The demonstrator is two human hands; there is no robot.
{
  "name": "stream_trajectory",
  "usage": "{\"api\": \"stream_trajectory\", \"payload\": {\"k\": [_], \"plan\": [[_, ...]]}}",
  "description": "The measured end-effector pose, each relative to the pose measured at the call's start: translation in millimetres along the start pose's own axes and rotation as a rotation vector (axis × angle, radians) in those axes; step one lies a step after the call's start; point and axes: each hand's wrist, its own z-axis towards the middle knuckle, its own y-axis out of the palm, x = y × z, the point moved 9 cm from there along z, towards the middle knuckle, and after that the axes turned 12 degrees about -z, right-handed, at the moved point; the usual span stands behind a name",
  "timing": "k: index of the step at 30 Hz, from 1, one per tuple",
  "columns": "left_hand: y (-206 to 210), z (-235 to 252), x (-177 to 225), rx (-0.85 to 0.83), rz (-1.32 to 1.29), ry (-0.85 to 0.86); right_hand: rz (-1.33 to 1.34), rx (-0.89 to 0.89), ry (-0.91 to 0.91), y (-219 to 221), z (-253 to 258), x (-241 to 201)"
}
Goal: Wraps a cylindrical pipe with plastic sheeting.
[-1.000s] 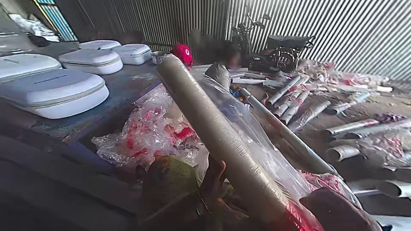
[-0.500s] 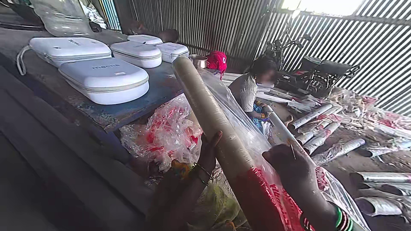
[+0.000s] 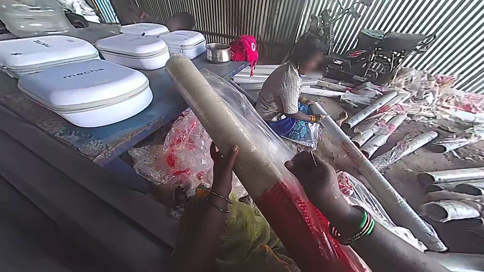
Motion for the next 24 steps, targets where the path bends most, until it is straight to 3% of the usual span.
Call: {"api": "stream_trajectory", "payload": {"k": [2,4,6,8,13,21,24], "plan": [[-2.9,-1.8,27.5,0.002,0.196,0.237,0.029,-0.010,0.037,0.8,0.8,6.7],[12.7,-21.3,64.6,-0.063,0.398,0.629,0.039,-0.007,0.020,2.4,-0.1,9.6],[44.8,-49.9,86.9,-0.253,0.529,0.968,0.010,-0.011,-0.010,3.1,-1.6,8.7],[79.7,-70.4,87.5,-0.496,0.628,1.112,-0.056,-0.037,-0.027,1.9,-1.6,5.0],[111.2,-75.2,59.3,-0.714,0.853,1.134,-0.270,-0.092,-0.088,-2.8,7.8,5.9],[110.1,-72.9,38.8,-0.871,1.112,1.008,-0.736,0.028,-0.407,-12.2,13.2,13.1],[105.0,-74.3,37.7,-0.867,1.061,1.058,-0.820,0.013,-0.458,-11.5,18.3,19.3]]}}
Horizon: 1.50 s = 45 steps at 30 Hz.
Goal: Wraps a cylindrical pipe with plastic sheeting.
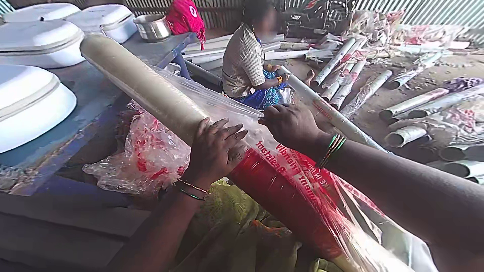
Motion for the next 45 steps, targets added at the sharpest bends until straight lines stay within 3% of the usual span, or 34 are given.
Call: {"api": "stream_trajectory", "payload": {"k": [7,11,13,15,18,21,27,34,40,45], "plan": [[-4.3,-8.3,-0.7,0.100,-0.050,0.068,-0.081,-0.015,-0.100,24.5,-0.8,31.2],[-6.4,-11.0,-2.0,0.134,-0.051,0.080,0.036,-0.133,0.038,60.7,-11.0,41.5],[-7.2,-12.3,-3.4,0.138,-0.069,0.065,0.162,-0.275,0.146,67.0,-15.6,47.0],[-5.3,-15.6,-9.4,0.110,-0.096,0.037,0.308,-0.385,0.248,59.3,-18.4,50.5],[4.6,-25.0,-34.6,0.062,-0.128,0.000,0.498,-0.386,0.289,25.0,-28.2,49.4],[16.0,-27.3,-57.9,0.018,-0.096,-0.028,0.426,-0.343,0.338,-21.0,-73.6,58.2],[27.7,14.0,-44.2,-0.114,-0.123,-0.083,0.140,-0.326,0.511,-110.4,-229.8,71.2],[53.7,48.4,-44.4,-0.320,-0.280,-0.195,-0.020,-0.339,0.969,-153.4,-389.4,53.7],[63.4,54.4,-47.0,-0.523,-0.261,-0.380,-0.097,-0.211,0.987,-144.5,-420.3,21.0],[52.0,54.5,-32.5,-0.463,-0.199,-0.342,-0.046,-0.237,1.000,-125.5,-404.0,23.7]]}}
